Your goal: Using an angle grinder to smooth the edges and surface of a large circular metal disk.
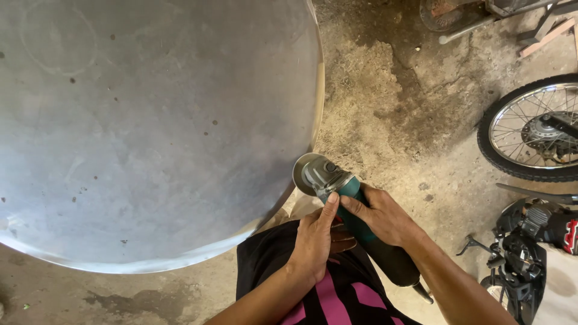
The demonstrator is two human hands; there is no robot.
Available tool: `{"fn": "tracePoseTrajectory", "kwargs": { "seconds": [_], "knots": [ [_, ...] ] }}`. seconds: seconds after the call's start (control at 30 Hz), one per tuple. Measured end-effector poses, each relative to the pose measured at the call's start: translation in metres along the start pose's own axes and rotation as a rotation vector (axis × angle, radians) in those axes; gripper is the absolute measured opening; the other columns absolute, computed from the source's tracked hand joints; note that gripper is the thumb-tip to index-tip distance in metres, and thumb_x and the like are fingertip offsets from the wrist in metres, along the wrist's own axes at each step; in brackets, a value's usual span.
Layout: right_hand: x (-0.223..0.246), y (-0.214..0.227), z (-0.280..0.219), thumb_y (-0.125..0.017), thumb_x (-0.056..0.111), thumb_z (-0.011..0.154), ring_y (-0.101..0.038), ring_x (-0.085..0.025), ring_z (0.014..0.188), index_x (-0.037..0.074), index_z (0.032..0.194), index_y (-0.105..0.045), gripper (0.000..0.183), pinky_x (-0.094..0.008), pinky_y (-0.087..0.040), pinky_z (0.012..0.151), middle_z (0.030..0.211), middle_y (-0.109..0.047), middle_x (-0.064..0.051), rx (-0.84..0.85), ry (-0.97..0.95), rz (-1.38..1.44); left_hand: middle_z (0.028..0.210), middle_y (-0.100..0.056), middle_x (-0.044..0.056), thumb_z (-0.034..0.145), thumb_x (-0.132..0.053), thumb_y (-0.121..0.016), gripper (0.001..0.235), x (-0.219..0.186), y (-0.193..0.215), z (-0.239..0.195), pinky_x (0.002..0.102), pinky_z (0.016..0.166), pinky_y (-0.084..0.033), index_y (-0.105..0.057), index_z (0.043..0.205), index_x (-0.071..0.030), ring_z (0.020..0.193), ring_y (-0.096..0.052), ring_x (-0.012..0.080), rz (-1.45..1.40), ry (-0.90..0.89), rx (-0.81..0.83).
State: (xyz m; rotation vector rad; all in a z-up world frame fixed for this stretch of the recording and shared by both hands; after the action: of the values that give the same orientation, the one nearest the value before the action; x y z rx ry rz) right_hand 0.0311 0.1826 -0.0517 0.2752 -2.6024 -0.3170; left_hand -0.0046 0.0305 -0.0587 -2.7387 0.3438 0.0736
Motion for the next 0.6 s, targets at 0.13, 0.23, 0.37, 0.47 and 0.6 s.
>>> {"fn": "tracePoseTrajectory", "kwargs": {
  "seconds": [0.13, 0.23, 0.37, 0.47, 0.6],
  "knots": [
    [0.011, 0.028, 0.015, -0.053, 0.063, 0.090, -0.074, -0.021, 0.085, 0.003, 0.111, -0.070, 0.066, -0.037, -0.059, 0.079, 0.090, -0.079, -0.012, -0.014, 0.011, 0.049, 0.102, -0.068, 0.019, 0.085, -0.069, -0.060, 0.087, -0.024, -0.020, 0.012, 0.041, 0.074, -0.067, -0.061, 0.121, 0.010, 0.083, -0.075, 0.0297, -0.006, -0.029, 0.009],
    [0.023, 0.053, 0.029, -0.054, 0.061, 0.091, -0.074, -0.021, 0.084, 0.002, 0.112, -0.069, 0.064, -0.036, -0.059, 0.078, 0.089, -0.078, -0.011, -0.015, 0.048, 0.042, 0.106, -0.068, 0.020, 0.084, -0.069, -0.060, 0.089, -0.044, -0.035, 0.023, 0.041, 0.073, -0.067, -0.060, 0.124, 0.010, 0.084, -0.075, 0.0312, -0.013, -0.048, -0.005],
    [0.042, 0.088, 0.052, -0.052, 0.058, 0.094, -0.074, -0.021, 0.085, 0.002, 0.112, -0.070, 0.061, -0.036, -0.060, 0.077, 0.091, -0.079, -0.011, 0.005, 0.092, 0.028, 0.108, -0.068, 0.021, 0.084, -0.069, -0.060, 0.091, -0.074, -0.057, 0.039, 0.040, 0.072, -0.067, -0.060, 0.125, 0.012, 0.085, -0.076, 0.0307, -0.048, -0.108, 0.004],
    [0.054, 0.115, 0.070, -0.053, 0.058, 0.092, -0.076, -0.021, 0.085, 0.004, 0.113, -0.070, 0.061, -0.036, -0.060, 0.076, 0.091, -0.080, -0.010, 0.014, 0.064, -0.025, 0.107, -0.067, 0.021, 0.085, -0.070, -0.059, 0.092, -0.099, -0.074, 0.050, 0.040, 0.071, -0.065, -0.060, 0.123, 0.014, 0.084, -0.074, 0.0311, -0.074, -0.155, 0.024],
    [0.069, 0.147, 0.103, -0.051, 0.064, 0.091, -0.076, -0.023, 0.082, 0.004, 0.110, -0.072, 0.067, -0.038, -0.060, 0.073, 0.089, -0.080, -0.011, 0.007, 0.146, -0.084, 0.108, -0.066, 0.019, 0.085, -0.070, -0.058, 0.091, -0.136, -0.091, 0.067, 0.040, 0.072, -0.065, -0.060, 0.123, 0.012, 0.084, -0.074, 0.0327, -0.090, -0.213, 0.006]
  ]
}}
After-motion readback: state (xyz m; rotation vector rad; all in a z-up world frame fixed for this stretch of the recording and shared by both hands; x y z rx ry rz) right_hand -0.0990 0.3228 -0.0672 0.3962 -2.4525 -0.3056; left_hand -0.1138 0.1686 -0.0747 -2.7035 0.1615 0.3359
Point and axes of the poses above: each hand's wrist, its own z-axis towards the middle knuckle, its own y-axis out of the back of the hand, x = y × z, the point moved 6 cm from there along z, towards the middle knuckle
